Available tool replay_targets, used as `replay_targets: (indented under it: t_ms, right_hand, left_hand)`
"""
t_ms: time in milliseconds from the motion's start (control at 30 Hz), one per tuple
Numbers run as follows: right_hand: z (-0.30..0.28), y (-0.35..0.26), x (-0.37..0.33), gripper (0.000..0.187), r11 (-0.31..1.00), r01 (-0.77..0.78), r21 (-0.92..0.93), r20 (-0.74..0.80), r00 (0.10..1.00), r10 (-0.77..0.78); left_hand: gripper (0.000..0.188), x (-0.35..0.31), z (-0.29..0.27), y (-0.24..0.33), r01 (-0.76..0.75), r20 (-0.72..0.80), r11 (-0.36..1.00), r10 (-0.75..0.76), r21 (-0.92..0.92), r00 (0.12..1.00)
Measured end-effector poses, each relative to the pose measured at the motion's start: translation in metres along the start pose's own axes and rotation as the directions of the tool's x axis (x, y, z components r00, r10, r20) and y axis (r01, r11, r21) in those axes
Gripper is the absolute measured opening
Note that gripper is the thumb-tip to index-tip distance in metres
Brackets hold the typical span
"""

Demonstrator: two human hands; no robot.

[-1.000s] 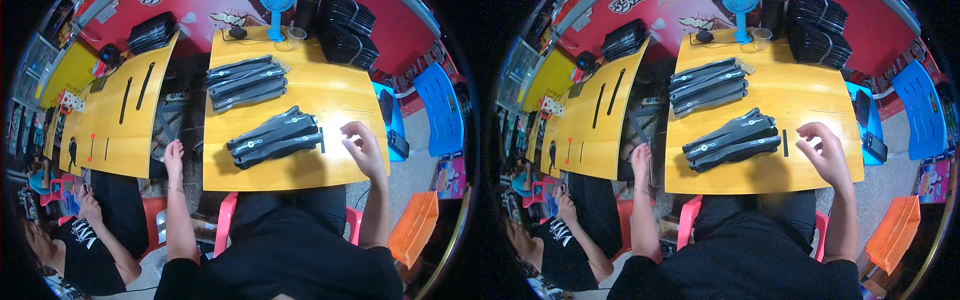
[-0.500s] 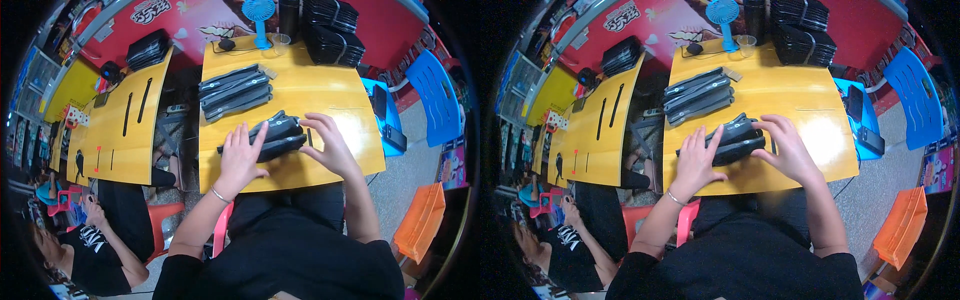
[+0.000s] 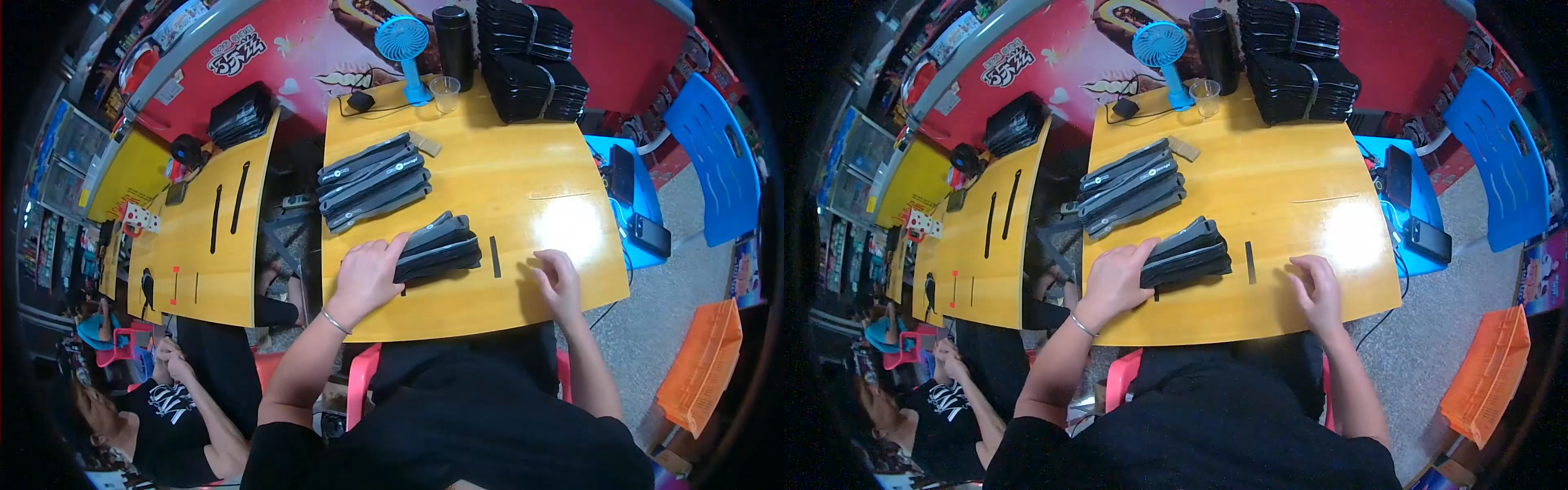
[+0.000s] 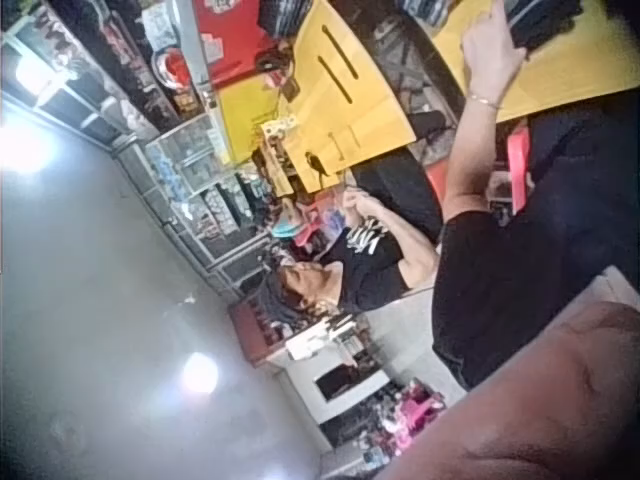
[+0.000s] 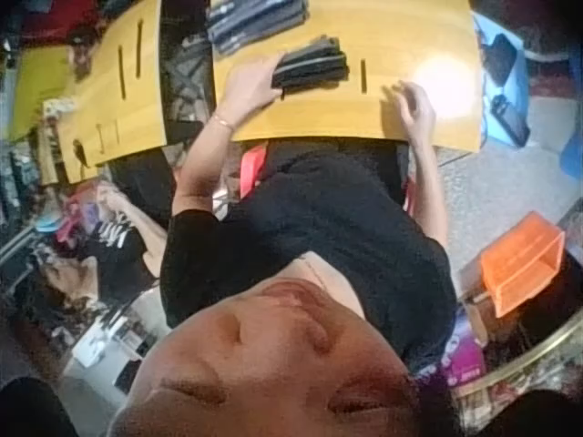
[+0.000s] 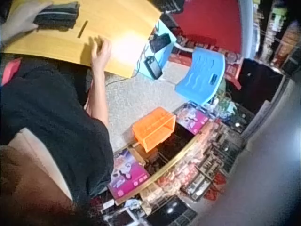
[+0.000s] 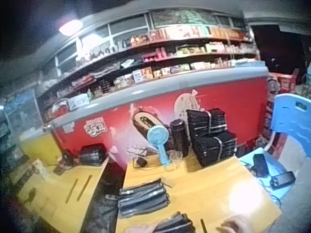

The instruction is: The recorder is separating, inspecting, and organizing black silicone sponge strips at a workbench.

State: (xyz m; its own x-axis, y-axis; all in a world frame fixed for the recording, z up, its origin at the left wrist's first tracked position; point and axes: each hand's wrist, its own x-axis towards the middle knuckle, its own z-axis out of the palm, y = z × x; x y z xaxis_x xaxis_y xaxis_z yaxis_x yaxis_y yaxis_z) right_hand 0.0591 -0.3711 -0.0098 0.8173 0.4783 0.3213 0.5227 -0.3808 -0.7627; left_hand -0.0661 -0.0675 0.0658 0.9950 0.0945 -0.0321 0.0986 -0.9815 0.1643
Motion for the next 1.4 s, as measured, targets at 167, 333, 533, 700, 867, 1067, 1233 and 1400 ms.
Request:
replay_targets:
  t_ms: [167,333,533,700,867,1067,1233,1400]
  right_hand:
    - [0.008,0.005,-0.005,0.021,0.997,-0.064,0.053,-0.101,0.992,0.069]
    - [0.01,0.009,-0.002,0.019,0.991,-0.107,0.078,-0.116,0.987,0.116]
    - [0.009,0.007,-0.003,0.019,0.99,-0.113,0.087,-0.113,0.986,0.122]
    - [0.01,0.009,-0.004,0.02,0.99,-0.113,0.084,-0.119,0.985,0.123]
    - [0.012,0.01,-0.003,0.022,0.99,-0.129,0.058,-0.114,0.984,0.135]
    - [0.028,-0.025,0.035,0.057,0.995,0.082,0.06,0.21,0.973,-0.093]
    - [0.071,-0.041,0.092,0.09,0.968,0.181,0.174,0.397,0.887,-0.237]
    - [0.107,-0.04,0.097,0.093,0.975,0.016,0.222,0.516,0.846,-0.131]
  left_hand:
    - [0.069,0.003,0.0,-0.011,-0.067,-0.022,0.996,0.065,-0.063,0.998]
    - [0.065,0.008,-0.006,-0.014,-0.065,0.02,0.992,0.067,-0.108,0.998]
    - [0.062,0.017,-0.009,-0.024,0.026,0.143,0.977,0.005,-0.211,0.99]
    - [0.062,0.026,-0.014,-0.033,0.107,0.254,0.957,-0.037,-0.269,0.967]
    - [0.063,0.036,-0.023,-0.03,0.113,0.33,0.97,-0.037,-0.216,0.943]
    - [0.062,0.037,-0.015,-0.04,-0.018,0.213,0.963,0.078,-0.268,0.974]
    - [0.06,0.023,-0.017,-0.032,0.116,0.243,0.934,-0.032,-0.339,0.969]
    - [0.061,0.003,-0.012,-0.028,0.022,0.05,0.927,-0.003,-0.374,0.999]
